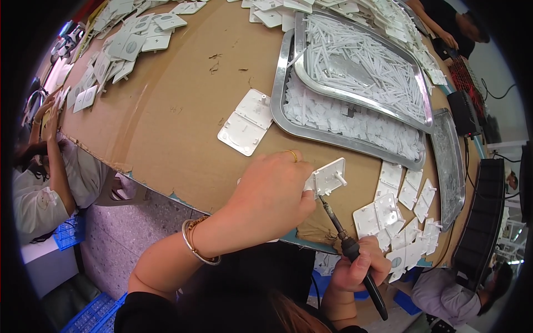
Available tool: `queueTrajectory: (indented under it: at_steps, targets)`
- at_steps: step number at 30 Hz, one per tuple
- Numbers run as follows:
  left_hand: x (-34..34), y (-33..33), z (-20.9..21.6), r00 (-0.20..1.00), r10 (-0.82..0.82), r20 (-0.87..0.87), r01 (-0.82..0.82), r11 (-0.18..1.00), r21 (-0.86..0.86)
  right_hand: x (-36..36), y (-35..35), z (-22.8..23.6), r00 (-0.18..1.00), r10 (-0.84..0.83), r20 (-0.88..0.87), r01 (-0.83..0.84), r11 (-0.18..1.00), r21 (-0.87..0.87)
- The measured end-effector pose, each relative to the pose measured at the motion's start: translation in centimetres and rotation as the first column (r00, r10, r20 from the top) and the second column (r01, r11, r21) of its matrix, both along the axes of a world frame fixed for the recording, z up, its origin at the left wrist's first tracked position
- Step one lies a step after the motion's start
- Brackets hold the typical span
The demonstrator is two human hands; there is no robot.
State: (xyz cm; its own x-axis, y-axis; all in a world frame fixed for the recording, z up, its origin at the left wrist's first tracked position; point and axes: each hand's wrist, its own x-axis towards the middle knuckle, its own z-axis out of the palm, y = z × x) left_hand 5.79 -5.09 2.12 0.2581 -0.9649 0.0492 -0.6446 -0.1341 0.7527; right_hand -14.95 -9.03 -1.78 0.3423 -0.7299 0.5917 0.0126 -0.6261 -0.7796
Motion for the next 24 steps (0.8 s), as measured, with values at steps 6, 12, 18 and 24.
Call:
queueTrajectory:
  at_steps: [6, 12, 18, 24]
  targets:
    - [0.1, 0.0, 0.1, 1.000, -0.011, -0.011, 0.012, 1.000, 0.026, 0.1, 0.1, -0.2, 0.999, -0.031, -0.010, 0.030, 0.999, -0.014]
    - [-1.0, -0.5, -0.2, 1.000, 0.008, -0.003, -0.008, 0.998, -0.064, 0.9, -0.1, -0.8, 0.917, -0.227, 0.330, 0.222, 0.974, 0.054]
    - [1.3, 3.3, 2.1, 0.940, 0.170, 0.295, -0.089, 0.959, -0.269, 0.9, -0.4, -0.6, 0.861, -0.345, 0.374, 0.338, 0.937, 0.087]
    - [-1.7, 7.8, 1.2, 0.912, 0.287, 0.291, -0.317, 0.947, 0.058, 2.3, 0.1, 0.3, 0.947, -0.171, 0.273, 0.184, 0.983, -0.023]
